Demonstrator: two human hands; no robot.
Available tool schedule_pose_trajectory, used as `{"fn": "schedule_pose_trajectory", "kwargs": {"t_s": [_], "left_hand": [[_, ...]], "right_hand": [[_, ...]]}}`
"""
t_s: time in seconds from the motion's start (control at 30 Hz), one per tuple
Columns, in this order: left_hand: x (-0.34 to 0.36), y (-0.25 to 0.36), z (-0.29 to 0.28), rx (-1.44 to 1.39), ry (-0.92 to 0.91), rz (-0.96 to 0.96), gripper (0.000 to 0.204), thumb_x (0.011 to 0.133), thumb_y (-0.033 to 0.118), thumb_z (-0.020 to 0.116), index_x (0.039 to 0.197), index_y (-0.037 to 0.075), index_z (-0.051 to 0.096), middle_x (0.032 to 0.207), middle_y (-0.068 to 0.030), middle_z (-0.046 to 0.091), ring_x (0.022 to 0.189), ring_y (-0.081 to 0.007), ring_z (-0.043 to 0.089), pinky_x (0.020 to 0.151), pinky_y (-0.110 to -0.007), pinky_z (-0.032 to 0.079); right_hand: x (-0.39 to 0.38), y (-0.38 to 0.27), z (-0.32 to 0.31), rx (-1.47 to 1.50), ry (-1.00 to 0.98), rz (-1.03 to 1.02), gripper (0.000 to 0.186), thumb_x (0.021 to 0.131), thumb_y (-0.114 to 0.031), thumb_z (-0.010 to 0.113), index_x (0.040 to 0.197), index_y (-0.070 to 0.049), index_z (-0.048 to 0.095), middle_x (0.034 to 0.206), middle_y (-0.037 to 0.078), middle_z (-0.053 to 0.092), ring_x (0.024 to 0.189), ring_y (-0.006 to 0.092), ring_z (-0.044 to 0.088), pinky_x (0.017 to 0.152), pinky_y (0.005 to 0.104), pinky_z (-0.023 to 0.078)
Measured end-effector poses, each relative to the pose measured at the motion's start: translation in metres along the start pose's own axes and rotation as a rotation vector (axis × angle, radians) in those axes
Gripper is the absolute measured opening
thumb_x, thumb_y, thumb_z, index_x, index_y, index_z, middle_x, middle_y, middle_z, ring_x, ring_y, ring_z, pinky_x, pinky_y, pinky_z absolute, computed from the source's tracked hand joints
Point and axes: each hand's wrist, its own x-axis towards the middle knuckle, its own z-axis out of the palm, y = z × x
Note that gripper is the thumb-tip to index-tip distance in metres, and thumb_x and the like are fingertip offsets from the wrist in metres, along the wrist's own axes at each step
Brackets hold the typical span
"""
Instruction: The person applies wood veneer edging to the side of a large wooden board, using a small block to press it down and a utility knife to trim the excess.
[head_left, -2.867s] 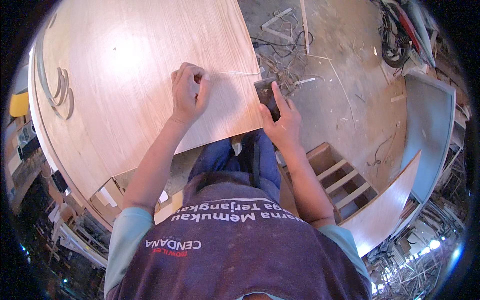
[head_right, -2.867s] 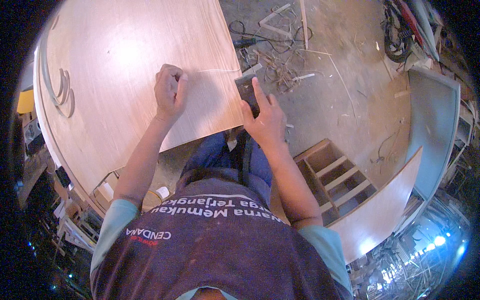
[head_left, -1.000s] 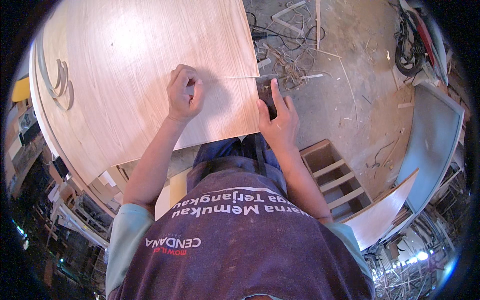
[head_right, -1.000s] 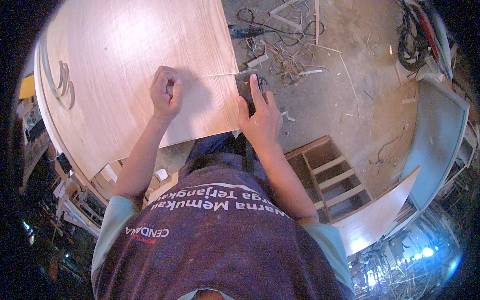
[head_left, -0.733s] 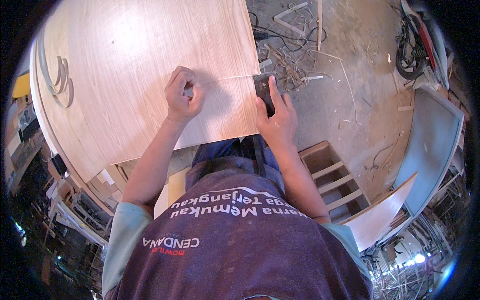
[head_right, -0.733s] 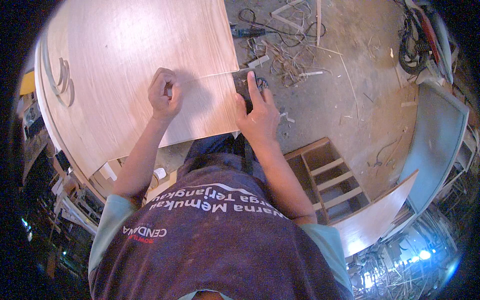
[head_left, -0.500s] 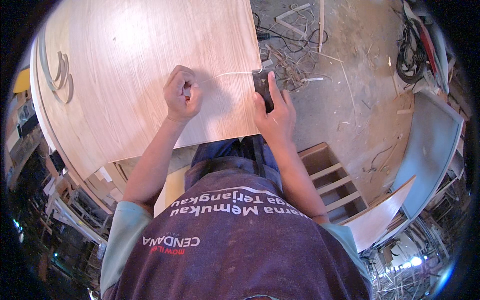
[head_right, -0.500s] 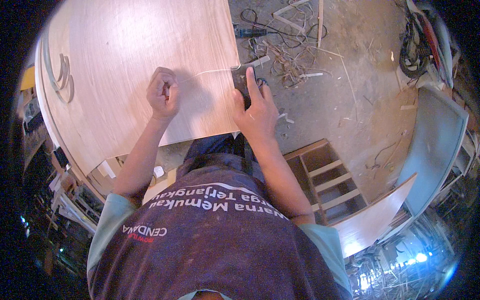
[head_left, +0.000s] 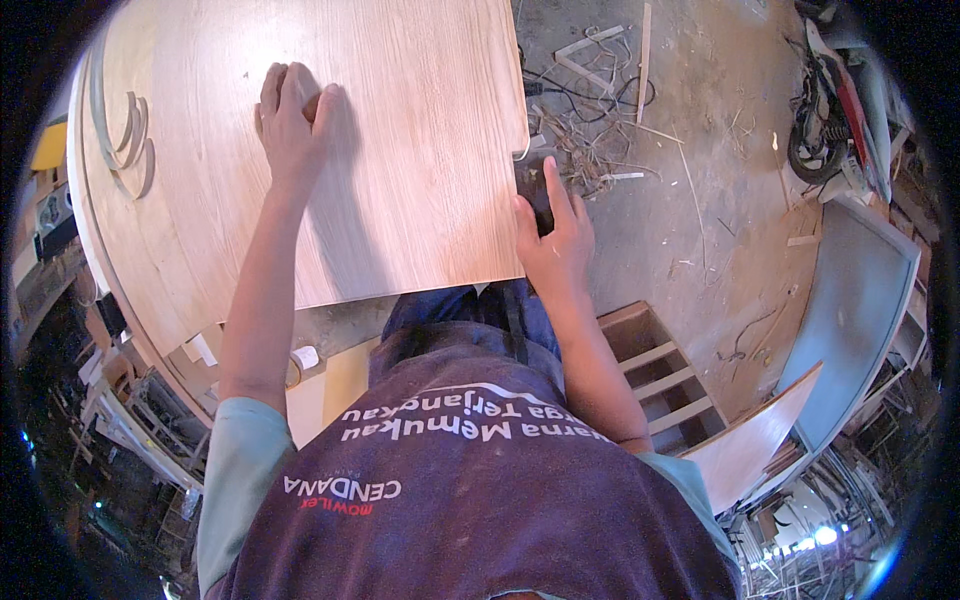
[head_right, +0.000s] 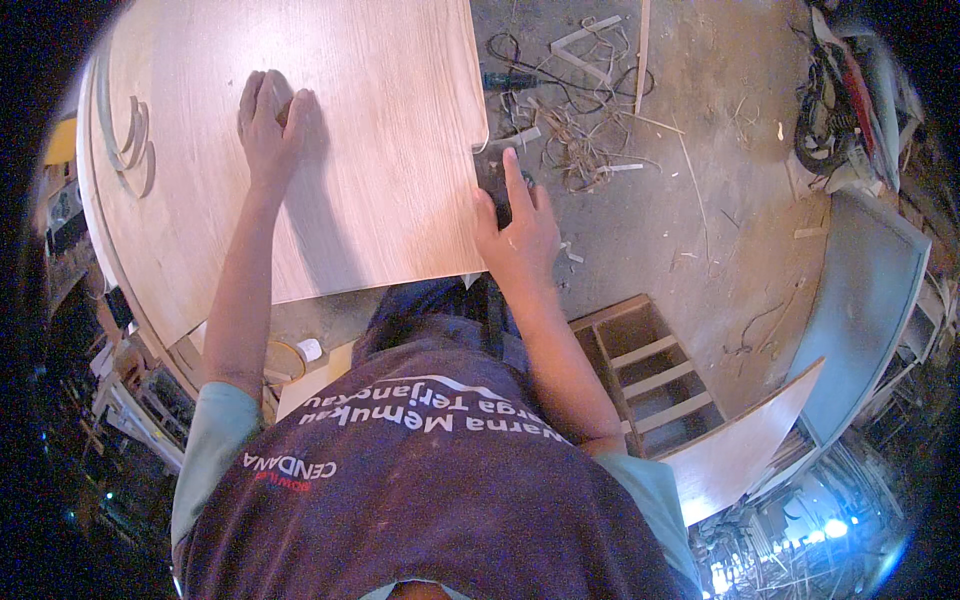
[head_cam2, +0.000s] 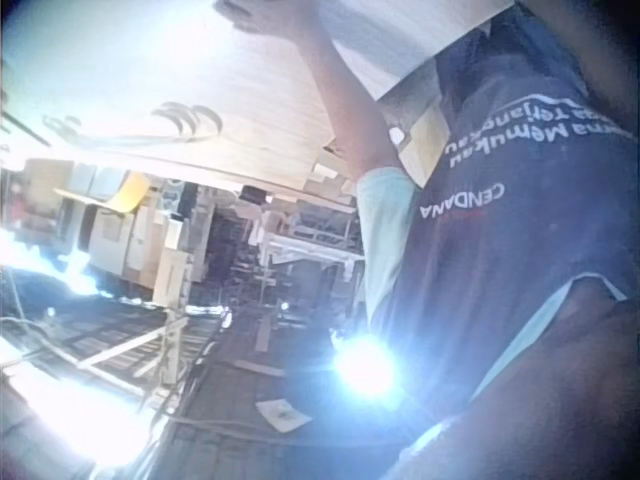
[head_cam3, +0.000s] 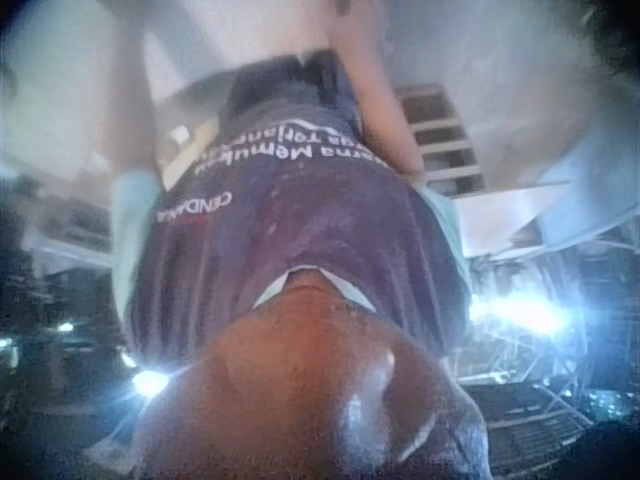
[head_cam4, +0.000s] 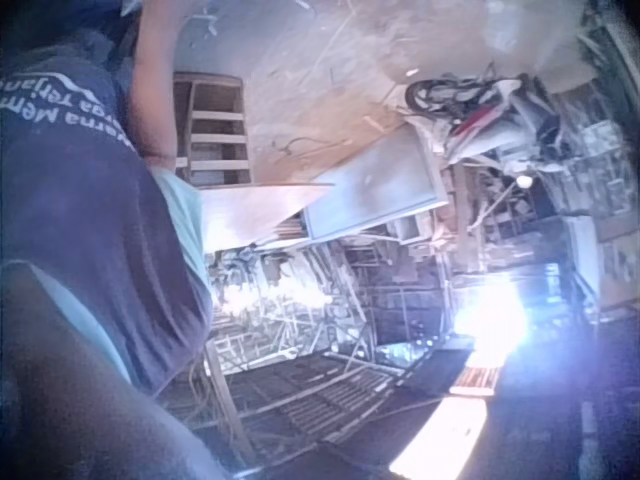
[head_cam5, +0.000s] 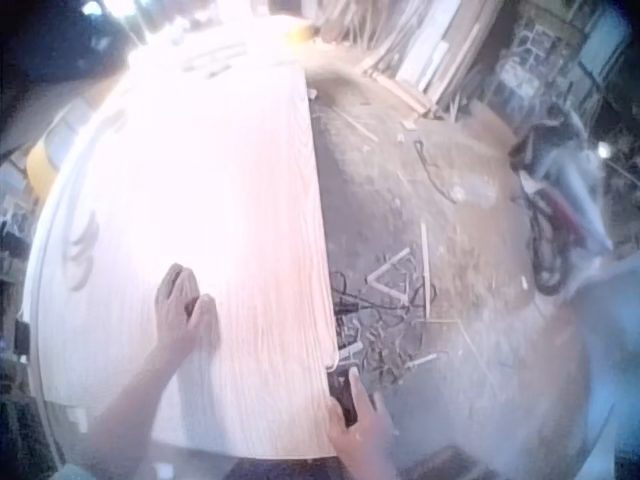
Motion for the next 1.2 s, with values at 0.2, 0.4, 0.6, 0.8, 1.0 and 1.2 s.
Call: {"fn": "schedule_pose_trajectory", "kwargs": {"t_s": [0.2,0.4,0.6,0.8,1.0,1.2], "left_hand": [[0.009,-0.004,0.011,0.086,-0.014,-0.037,0.074,0.104,0.065,0.049,0.163,0.02,0.042,0.171,-0.015,0.033,0.162,-0.0319,0.024,0.128,-0.064,0.015],[0.009,-0.002,0.01,0.119,-0.032,-0.028,0.074,0.104,0.064,0.048,0.163,0.02,0.04,0.171,-0.0172,0.032,0.162,-0.0343,0.023,0.128,-0.065,0.014],[0.008,-0.005,0.011,0.127,-0.023,-0.021,0.074,0.104,0.064,0.048,0.164,0.02,0.039,0.171,-0.0173,0.032,0.162,-0.0345,0.023,0.128,-0.064,0.015],[0.007,-0.004,0.011,0.134,-0.021,-0.004,0.076,0.103,0.064,0.049,0.164,0.021,0.039,0.171,-0.016,0.032,0.162,-0.033,0.023,0.128,-0.064,0.014],[0.008,-0.001,0.01,0.134,-0.025,-0.021,0.075,0.104,0.063,0.049,0.165,0.02,0.039,0.172,-0.0145,0.032,0.163,-0.0314,0.022,0.129,-0.062,0.014],[0.008,0.001,0.011,0.15,-0.011,-0.034,0.072,0.105,0.061,0.049,0.165,0.02,0.041,0.172,-0.0123,0.033,0.163,-0.03,0.023,0.129,-0.062,0.015]], "right_hand": [[0.011,0.002,0.007,0.017,0.016,0.021,0.067,0.094,-0.029,0.077,0.156,-0.016,0.055,0.094,0.023,0.063,0.082,0.0443,0.065,0.072,0.0521,0.054],[0.013,0.005,0.015,0.045,0.06,-0.02,0.066,0.094,-0.027,0.077,0.156,-0.015,0.056,0.092,0.023,0.062,0.08,0.045,0.064,0.07,0.0525,0.053],[0.025,-0.004,0.014,0.012,0.037,-0.01,0.064,0.094,-0.027,0.078,0.154,-0.014,0.058,0.09,0.021,0.061,0.08,0.0436,0.064,0.071,0.0513,0.053],[0.034,-0.001,0.018,0.015,0.055,-0.028,0.063,0.094,-0.027,0.078,0.153,-0.014,0.06,0.09,0.021,0.062,0.08,0.0428,0.064,0.071,0.0512,0.053],[0.049,-0.008,0.017,-0.007,0.047,-0.026,0.062,0.093,-0.027,0.078,0.151,-0.013,0.062,0.091,0.02,0.063,0.082,0.0421,0.065,0.072,0.0512,0.054],[0.077,-0.012,0.023,0.004,0.059,-0.046,0.062,0.092,-0.027,0.078,0.15,-0.013,0.062,0.093,0.02,0.065,0.085,0.0419,0.068,0.074,0.0511,0.054]]}}
